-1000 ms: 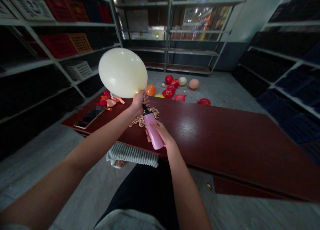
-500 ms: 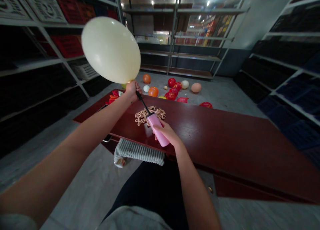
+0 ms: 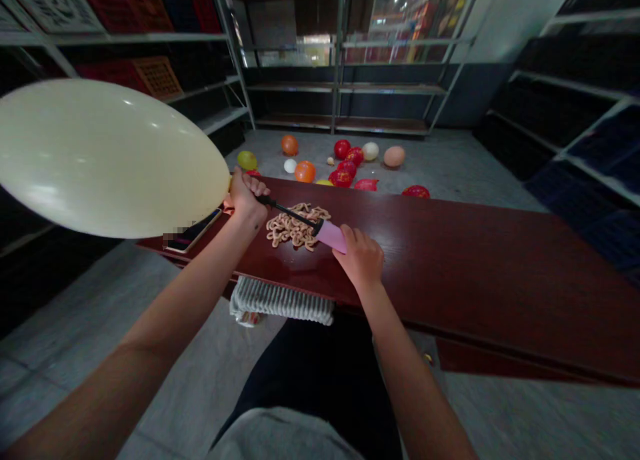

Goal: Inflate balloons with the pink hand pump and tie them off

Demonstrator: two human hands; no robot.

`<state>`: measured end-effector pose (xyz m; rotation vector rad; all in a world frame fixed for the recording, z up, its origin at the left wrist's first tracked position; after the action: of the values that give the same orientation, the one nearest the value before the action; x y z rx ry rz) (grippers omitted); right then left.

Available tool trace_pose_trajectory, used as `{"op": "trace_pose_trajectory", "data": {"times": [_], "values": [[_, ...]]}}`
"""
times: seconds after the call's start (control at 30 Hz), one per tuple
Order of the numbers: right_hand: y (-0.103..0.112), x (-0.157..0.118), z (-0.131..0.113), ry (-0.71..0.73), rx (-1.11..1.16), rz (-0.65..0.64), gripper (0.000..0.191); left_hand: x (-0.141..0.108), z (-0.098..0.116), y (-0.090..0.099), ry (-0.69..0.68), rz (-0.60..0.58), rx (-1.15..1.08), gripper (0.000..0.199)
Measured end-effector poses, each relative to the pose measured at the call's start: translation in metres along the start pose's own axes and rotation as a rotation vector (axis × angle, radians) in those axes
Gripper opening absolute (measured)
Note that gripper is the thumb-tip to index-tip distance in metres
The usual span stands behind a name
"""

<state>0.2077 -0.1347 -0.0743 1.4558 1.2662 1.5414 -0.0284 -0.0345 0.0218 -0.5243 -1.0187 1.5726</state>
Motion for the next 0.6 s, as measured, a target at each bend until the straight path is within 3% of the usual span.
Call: {"op": "trace_pose_trajectory", "data": {"times": [0.1, 0.23, 0.37, 0.47, 0.6], "values": [[-0.001, 0.001, 0.0, -0.005, -0.023, 0.022, 0.038, -0.023, -0.021, -0.012, -0.008, 0.017, 0.05, 0.057], [-0.002, 0.002, 0.003, -0.022, 0.014, 0.056, 0.04, -0.055, -0.06, -0.035, 0.04, -0.064, 0.057, 0.057], [-0.004, 0.004, 0.01, -0.116, 0.047, 0.086, 0.035, -0.068, -0.09, -0.046, 0.082, -0.078, 0.03, 0.054], [-0.006, 0.006, 0.011, -0.138, 0.041, 0.074, 0.034, -0.061, -0.096, -0.043, 0.093, 0.002, 0.033, 0.051], [-0.007, 0.008, 0.003, -0.074, 0.0, 0.019, 0.038, -0.045, -0.085, -0.03, 0.083, 0.108, 0.05, 0.045]]}}
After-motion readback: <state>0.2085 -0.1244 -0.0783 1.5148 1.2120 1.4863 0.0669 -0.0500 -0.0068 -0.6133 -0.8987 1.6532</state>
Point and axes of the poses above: each hand's wrist, its own x-axis towards the middle knuckle, its own y-axis out of the back of the hand, z = x × y, the point moved 1 cm from there along x, towards the middle knuckle, and after that the axes turned 15 degrees about -z, right-handed, at the moved point
